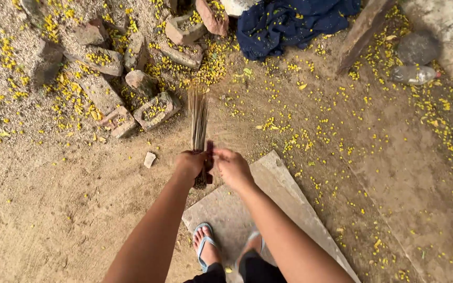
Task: Assembling a stick broom and sweeping yellow petals off a stone slab and the ground in an outdoor yard.
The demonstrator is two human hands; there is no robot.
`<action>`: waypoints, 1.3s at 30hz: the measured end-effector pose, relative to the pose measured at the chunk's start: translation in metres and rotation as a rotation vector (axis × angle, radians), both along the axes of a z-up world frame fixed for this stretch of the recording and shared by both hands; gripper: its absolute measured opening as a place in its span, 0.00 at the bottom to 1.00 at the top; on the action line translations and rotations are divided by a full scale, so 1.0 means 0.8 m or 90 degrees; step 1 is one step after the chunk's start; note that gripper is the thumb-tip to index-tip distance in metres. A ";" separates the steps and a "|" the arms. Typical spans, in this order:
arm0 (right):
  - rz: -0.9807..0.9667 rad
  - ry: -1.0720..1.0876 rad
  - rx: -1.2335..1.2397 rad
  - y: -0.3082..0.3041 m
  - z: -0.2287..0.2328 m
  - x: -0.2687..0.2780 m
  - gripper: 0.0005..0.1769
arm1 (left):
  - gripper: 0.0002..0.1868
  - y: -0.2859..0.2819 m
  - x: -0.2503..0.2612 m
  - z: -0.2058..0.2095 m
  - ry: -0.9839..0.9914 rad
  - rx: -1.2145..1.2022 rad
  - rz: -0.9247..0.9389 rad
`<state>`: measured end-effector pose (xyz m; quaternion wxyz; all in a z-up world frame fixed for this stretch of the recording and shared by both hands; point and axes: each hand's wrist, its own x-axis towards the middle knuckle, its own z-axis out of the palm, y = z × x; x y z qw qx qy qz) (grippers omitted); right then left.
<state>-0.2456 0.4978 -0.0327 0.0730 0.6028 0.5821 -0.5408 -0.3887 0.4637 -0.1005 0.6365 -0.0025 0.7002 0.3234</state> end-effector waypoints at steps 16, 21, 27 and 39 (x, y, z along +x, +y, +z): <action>0.018 0.302 0.135 0.109 0.036 0.032 0.18 | 0.23 0.044 0.021 -0.024 0.321 -0.274 -0.339; 0.020 0.352 0.112 0.129 0.021 0.030 0.17 | 0.20 0.039 -0.015 0.022 0.307 -0.098 -0.706; 0.031 0.325 0.053 0.123 0.041 0.010 0.17 | 0.24 0.056 -0.065 0.045 0.376 -0.096 -0.542; 0.036 0.398 0.087 0.147 0.011 0.034 0.17 | 0.25 0.098 -0.062 0.098 0.302 -0.058 -0.571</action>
